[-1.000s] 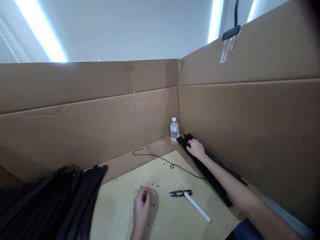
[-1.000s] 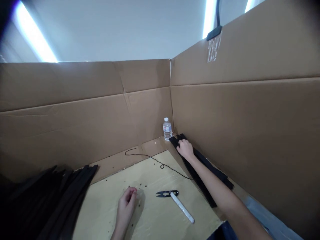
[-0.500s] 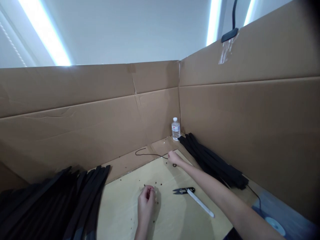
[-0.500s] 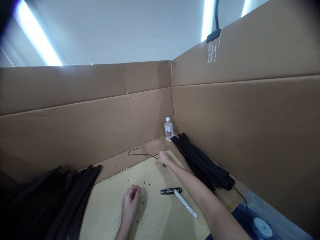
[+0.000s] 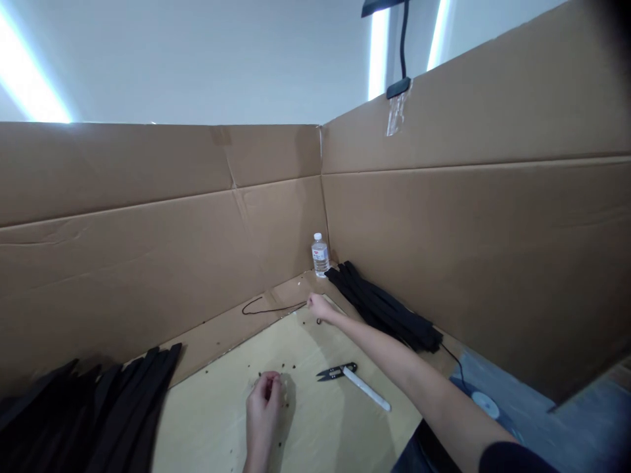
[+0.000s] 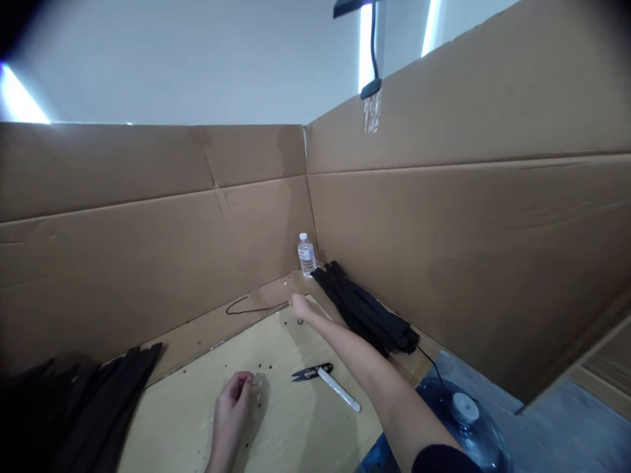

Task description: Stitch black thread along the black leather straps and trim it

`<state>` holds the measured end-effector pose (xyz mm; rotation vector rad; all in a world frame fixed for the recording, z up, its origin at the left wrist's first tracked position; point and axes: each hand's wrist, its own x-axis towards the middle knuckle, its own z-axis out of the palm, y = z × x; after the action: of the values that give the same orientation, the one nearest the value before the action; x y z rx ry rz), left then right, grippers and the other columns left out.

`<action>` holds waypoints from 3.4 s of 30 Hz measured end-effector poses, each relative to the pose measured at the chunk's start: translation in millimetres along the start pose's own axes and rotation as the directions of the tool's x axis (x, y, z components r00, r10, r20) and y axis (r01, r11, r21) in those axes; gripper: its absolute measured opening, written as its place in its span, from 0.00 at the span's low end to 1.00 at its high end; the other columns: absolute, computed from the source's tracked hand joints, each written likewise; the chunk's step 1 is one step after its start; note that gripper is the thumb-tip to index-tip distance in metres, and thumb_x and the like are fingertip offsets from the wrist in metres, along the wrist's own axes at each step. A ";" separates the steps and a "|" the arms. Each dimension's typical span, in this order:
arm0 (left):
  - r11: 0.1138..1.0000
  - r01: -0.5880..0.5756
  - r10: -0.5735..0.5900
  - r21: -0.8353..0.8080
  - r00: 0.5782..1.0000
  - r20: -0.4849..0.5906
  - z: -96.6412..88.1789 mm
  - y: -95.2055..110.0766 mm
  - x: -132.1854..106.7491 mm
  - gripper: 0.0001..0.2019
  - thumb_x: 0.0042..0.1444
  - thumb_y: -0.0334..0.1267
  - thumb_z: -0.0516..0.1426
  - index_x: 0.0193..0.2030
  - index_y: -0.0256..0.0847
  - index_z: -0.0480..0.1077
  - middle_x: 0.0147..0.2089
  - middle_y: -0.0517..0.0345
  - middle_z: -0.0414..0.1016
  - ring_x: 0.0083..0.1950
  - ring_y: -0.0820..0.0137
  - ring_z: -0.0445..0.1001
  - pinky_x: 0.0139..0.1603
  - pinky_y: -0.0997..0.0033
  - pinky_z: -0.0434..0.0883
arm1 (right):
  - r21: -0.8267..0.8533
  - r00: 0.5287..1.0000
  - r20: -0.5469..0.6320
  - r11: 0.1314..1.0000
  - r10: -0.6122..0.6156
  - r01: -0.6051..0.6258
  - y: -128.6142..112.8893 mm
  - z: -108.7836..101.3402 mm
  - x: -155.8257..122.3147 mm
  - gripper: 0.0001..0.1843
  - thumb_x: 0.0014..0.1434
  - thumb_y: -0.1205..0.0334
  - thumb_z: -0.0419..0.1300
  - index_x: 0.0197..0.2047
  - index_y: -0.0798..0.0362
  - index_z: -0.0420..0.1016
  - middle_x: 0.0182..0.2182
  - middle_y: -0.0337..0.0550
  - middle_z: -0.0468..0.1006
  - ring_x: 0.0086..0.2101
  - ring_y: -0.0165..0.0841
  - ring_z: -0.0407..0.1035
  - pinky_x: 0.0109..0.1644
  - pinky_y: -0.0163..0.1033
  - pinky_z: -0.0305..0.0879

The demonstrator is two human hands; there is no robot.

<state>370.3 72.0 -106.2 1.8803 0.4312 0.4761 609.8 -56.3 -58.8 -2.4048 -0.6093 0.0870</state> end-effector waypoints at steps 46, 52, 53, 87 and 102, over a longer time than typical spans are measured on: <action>0.998 -0.058 0.055 0.020 0.991 0.125 -1.5 7.5 -4.6 0.19 0.53 0.54 0.51 0.33 0.37 0.68 0.27 0.56 0.69 0.31 0.67 0.66 0.33 0.71 0.61 | -0.069 0.871 -0.050 0.868 0.489 -0.491 93.8 -172.3 -61.9 0.11 0.58 0.60 0.61 0.37 0.61 0.72 0.36 0.44 0.74 0.37 0.31 0.69 0.43 0.40 0.67; 0.996 -0.070 0.062 0.050 0.987 0.145 0.4 1.0 -3.8 0.17 0.56 0.51 0.51 0.34 0.38 0.68 0.27 0.55 0.70 0.32 0.67 0.67 0.35 0.70 0.61 | 0.213 0.924 -0.072 0.911 0.376 -0.354 60.1 -197.3 -96.7 0.11 0.59 0.65 0.58 0.42 0.62 0.74 0.34 0.45 0.76 0.31 0.28 0.68 0.37 0.34 0.64; 0.997 -0.076 0.070 0.033 0.987 0.145 1.6 0.2 -3.7 0.17 0.56 0.51 0.51 0.34 0.38 0.68 0.28 0.55 0.70 0.33 0.67 0.67 0.35 0.69 0.62 | 0.257 0.934 -0.074 0.911 0.350 -0.322 51.8 -199.2 -104.6 0.13 0.59 0.66 0.57 0.45 0.63 0.75 0.36 0.47 0.76 0.31 0.28 0.68 0.36 0.33 0.63; 0.801 -0.413 0.231 -0.433 0.881 -0.414 -72.7 226.1 -81.6 0.12 0.58 0.42 0.53 0.45 0.39 0.66 0.28 0.61 0.65 0.20 0.76 0.66 0.17 0.75 0.62 | 0.703 0.894 0.226 0.700 -0.386 0.124 -90.5 -199.7 -233.5 0.10 0.57 0.64 0.53 0.28 0.58 0.71 0.21 0.38 0.69 0.23 0.23 0.61 0.26 0.29 0.54; 0.915 0.113 0.064 -0.386 0.907 0.417 -3.4 197.1 -78.5 0.24 0.59 0.49 0.50 0.59 0.44 0.56 0.46 0.49 0.72 0.13 0.84 0.60 0.11 0.80 0.54 | 0.777 0.821 0.090 0.555 -0.564 0.296 -146.4 -249.3 -202.4 0.13 0.58 0.63 0.52 0.23 0.58 0.63 0.17 0.37 0.64 0.15 0.19 0.49 0.15 0.27 0.40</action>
<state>315.2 -31.9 70.5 1.5128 0.0551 0.1120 423.1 -191.0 208.7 -1.3827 -1.0805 0.4476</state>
